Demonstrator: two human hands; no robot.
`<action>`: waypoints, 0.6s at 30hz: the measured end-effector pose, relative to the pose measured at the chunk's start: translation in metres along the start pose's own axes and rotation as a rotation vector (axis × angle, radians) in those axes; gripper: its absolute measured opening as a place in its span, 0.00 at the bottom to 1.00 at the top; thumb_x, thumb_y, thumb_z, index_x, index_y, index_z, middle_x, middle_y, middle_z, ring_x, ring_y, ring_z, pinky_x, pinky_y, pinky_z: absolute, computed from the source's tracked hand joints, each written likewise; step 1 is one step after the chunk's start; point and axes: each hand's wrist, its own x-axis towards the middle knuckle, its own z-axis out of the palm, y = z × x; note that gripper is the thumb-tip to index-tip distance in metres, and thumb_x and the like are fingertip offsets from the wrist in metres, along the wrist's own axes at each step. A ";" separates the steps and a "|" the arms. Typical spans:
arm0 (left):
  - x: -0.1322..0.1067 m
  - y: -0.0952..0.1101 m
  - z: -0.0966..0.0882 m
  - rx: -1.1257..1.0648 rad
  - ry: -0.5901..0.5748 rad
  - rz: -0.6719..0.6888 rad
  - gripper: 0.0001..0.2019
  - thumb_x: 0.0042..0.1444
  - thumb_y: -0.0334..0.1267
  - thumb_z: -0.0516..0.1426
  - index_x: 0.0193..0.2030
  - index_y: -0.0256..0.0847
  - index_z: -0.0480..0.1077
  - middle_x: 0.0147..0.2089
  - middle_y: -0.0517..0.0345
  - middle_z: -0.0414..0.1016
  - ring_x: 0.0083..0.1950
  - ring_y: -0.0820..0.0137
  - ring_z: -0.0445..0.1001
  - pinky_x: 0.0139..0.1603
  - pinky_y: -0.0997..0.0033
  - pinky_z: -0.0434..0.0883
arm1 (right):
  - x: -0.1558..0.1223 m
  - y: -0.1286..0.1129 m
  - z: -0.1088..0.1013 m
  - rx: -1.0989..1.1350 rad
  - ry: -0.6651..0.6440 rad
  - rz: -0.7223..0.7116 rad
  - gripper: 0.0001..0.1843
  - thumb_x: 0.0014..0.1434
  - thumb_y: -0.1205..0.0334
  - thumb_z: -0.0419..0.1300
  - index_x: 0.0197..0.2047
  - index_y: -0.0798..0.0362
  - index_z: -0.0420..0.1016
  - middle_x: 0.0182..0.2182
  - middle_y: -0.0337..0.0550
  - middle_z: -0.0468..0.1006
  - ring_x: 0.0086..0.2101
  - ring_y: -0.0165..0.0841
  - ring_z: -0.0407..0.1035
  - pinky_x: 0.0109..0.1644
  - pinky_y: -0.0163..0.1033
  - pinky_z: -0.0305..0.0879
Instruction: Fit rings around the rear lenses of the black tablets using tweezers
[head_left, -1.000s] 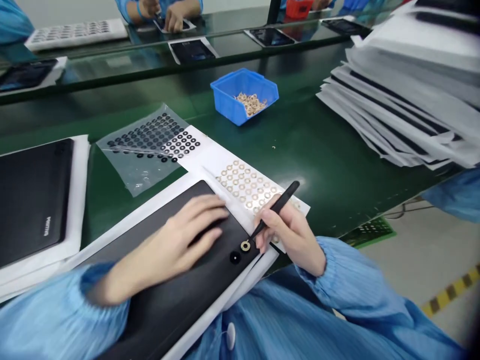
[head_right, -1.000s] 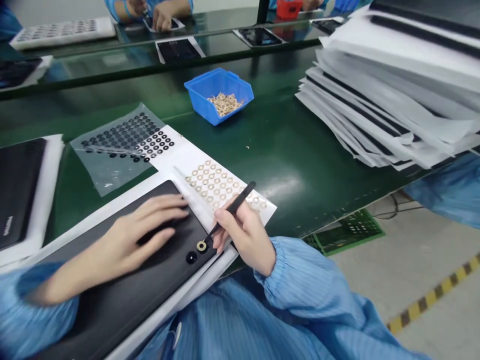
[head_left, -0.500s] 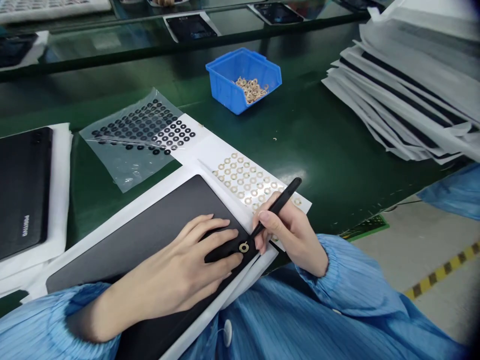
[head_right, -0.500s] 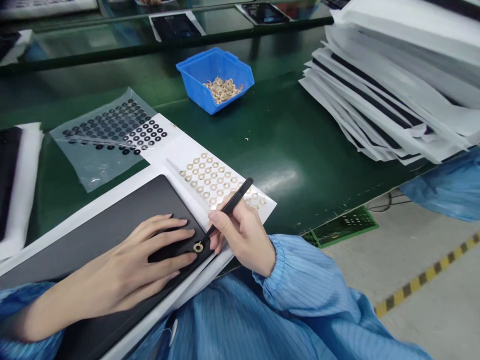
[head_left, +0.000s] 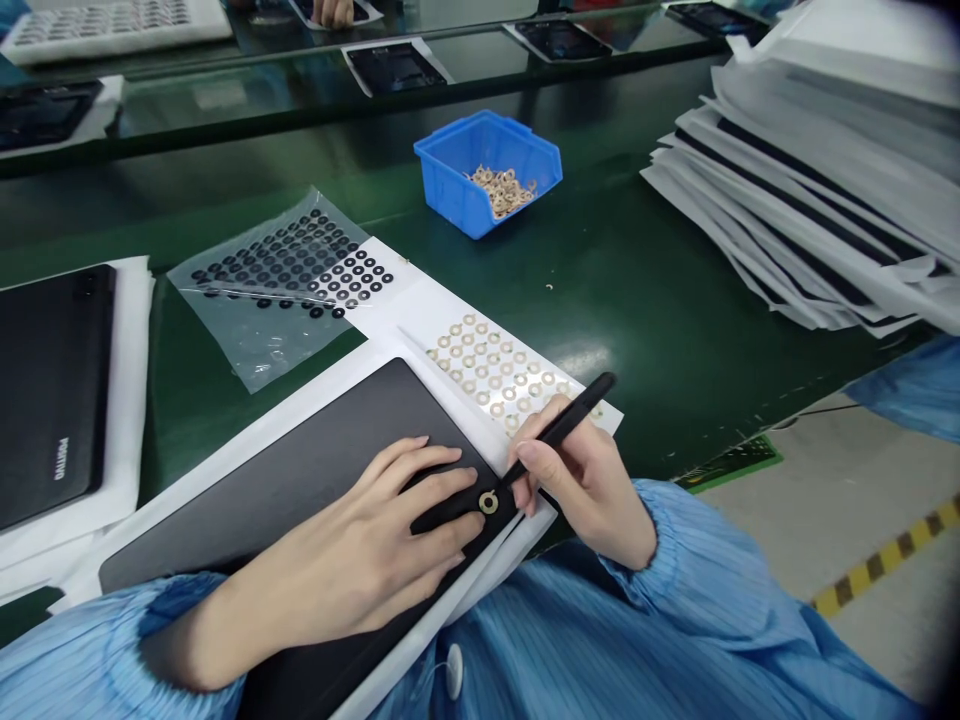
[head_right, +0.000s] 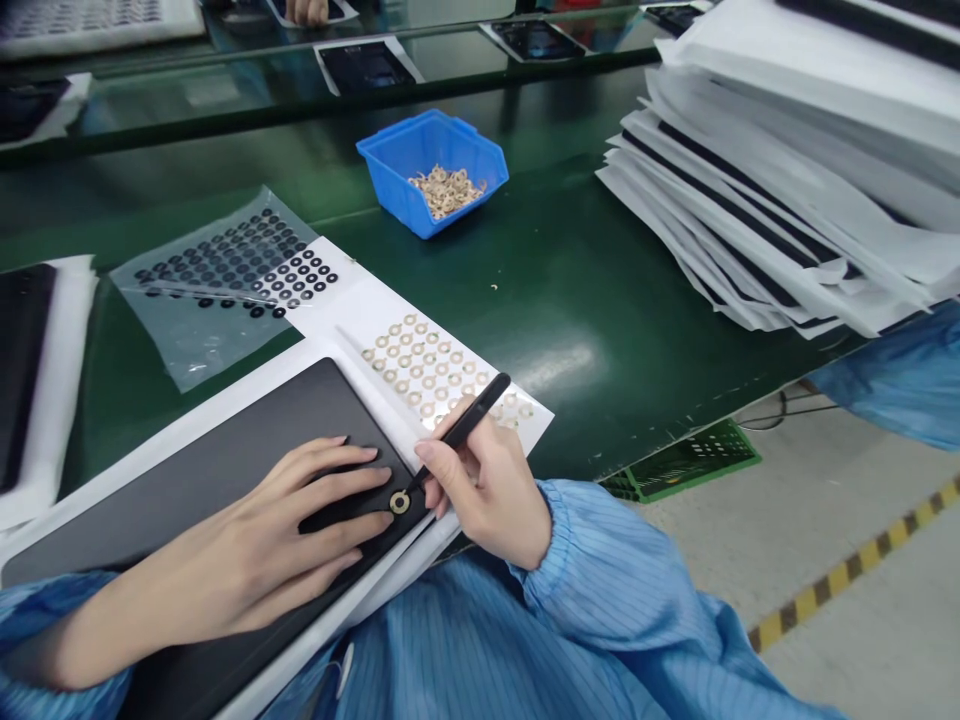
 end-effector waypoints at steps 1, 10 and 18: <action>0.000 0.000 0.000 0.012 0.007 0.007 0.13 0.63 0.31 0.51 0.53 0.37 0.68 0.55 0.48 0.68 0.62 0.57 0.57 0.65 0.50 0.52 | -0.002 0.001 0.000 -0.040 0.009 -0.056 0.07 0.63 0.62 0.52 0.34 0.54 0.64 0.20 0.36 0.68 0.16 0.26 0.66 0.19 0.33 0.66; 0.006 0.005 0.001 0.087 0.015 -0.023 0.17 0.63 0.33 0.52 0.58 0.36 0.65 0.53 0.52 0.71 0.60 0.59 0.60 0.64 0.54 0.56 | -0.018 0.015 0.007 -0.006 0.157 -0.297 0.09 0.61 0.73 0.52 0.42 0.50 0.63 0.29 0.39 0.67 0.26 0.29 0.68 0.27 0.36 0.67; 0.002 0.013 0.008 0.156 0.014 -0.114 0.16 0.64 0.32 0.51 0.58 0.39 0.65 0.54 0.52 0.70 0.60 0.59 0.61 0.66 0.47 0.52 | -0.018 0.014 0.005 -0.013 0.103 -0.319 0.10 0.60 0.73 0.53 0.42 0.50 0.62 0.30 0.40 0.69 0.28 0.31 0.68 0.33 0.41 0.66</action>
